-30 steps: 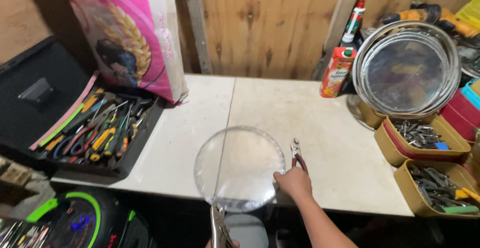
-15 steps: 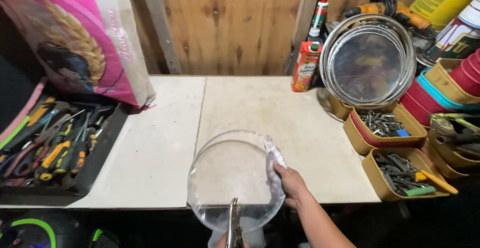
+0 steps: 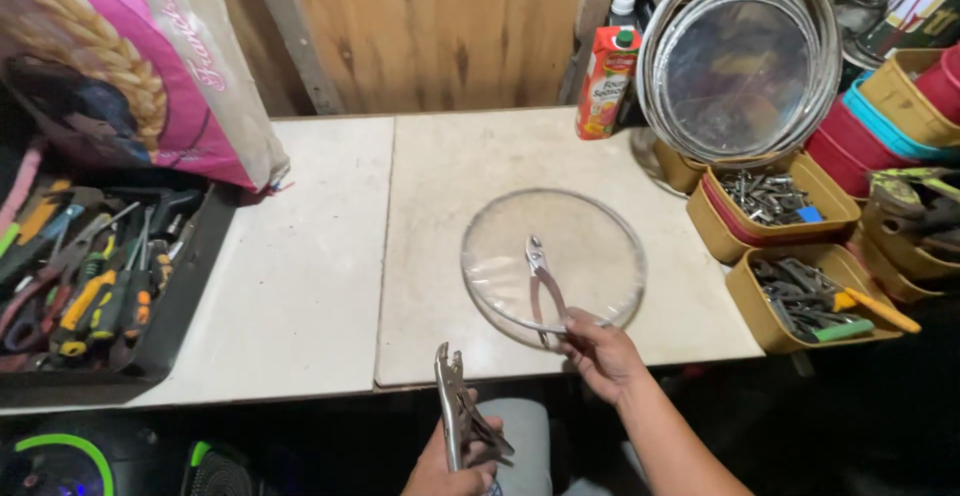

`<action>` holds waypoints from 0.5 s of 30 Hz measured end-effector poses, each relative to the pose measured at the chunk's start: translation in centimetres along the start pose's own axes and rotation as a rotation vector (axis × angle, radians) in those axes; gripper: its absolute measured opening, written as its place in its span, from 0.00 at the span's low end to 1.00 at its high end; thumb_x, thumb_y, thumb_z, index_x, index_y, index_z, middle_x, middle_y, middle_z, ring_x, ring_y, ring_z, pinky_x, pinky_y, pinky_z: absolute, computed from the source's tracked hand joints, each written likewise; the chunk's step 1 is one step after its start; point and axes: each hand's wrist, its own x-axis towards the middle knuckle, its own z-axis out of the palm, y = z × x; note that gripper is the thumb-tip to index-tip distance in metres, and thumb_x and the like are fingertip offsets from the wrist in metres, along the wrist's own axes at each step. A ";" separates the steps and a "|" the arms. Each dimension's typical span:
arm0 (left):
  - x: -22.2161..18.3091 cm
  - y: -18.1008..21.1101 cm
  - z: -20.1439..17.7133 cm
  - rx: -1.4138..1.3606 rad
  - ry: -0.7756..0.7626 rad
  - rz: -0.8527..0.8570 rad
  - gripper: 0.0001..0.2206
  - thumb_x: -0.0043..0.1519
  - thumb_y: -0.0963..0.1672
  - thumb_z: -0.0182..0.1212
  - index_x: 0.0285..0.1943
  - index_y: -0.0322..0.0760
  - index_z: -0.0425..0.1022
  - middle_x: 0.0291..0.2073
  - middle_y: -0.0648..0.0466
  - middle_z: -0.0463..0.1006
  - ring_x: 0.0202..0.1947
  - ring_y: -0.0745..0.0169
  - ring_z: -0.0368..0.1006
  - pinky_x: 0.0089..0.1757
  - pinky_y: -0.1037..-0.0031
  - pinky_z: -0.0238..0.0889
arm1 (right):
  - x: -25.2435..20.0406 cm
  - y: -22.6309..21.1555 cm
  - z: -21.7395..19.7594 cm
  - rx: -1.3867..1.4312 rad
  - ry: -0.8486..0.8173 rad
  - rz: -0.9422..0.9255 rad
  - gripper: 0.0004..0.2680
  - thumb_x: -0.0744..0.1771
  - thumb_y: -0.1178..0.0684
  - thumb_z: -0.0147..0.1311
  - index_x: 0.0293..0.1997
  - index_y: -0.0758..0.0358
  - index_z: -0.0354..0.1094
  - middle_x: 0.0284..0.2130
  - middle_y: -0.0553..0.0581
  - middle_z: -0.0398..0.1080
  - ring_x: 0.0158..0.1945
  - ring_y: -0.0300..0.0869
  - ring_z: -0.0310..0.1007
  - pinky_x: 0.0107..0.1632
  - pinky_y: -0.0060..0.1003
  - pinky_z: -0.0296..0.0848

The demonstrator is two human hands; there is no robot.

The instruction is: Removing old drum head material from a metal hoop using pliers and a cutter at a workbench

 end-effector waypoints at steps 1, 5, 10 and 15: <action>-0.5 0.9 0.9 0.003 0.001 0.005 0.49 0.43 0.29 0.57 0.78 0.51 0.56 0.61 0.38 0.76 0.50 0.47 0.75 0.38 0.69 0.62 | -0.1 -0.2 0.3 0.002 -0.006 -0.001 0.07 0.63 0.62 0.61 0.43 0.68 0.75 0.29 0.52 0.72 0.32 0.39 0.71 0.34 0.27 0.71; -1.0 1.8 1.2 0.061 0.067 -0.064 0.46 0.46 0.30 0.61 0.78 0.51 0.59 0.52 0.41 0.75 0.42 0.52 0.71 0.38 0.68 0.63 | -0.2 0.2 0.7 0.145 0.110 0.004 0.09 0.62 0.62 0.56 0.44 0.61 0.70 0.34 0.61 0.73 0.29 0.48 0.69 0.37 0.46 0.74; 1.8 1.3 -2.1 0.229 -0.181 -0.145 0.51 0.47 0.39 0.78 0.79 0.54 0.48 0.49 0.43 0.75 0.42 0.52 0.77 0.44 0.67 0.69 | -0.8 -0.9 2.2 0.068 0.164 -0.188 0.06 0.63 0.60 0.56 0.42 0.62 0.68 0.40 0.67 0.80 0.26 0.51 0.76 0.25 0.39 0.73; 6.2 -3.2 -6.1 0.247 -0.026 -0.175 0.44 0.47 0.52 0.72 0.77 0.59 0.57 0.41 0.37 0.81 0.40 0.45 0.83 0.42 0.71 0.75 | 2.8 -1.8 4.0 0.113 0.298 -0.390 0.06 0.67 0.59 0.49 0.44 0.54 0.57 0.42 0.72 0.77 0.48 0.51 0.80 0.41 0.39 0.76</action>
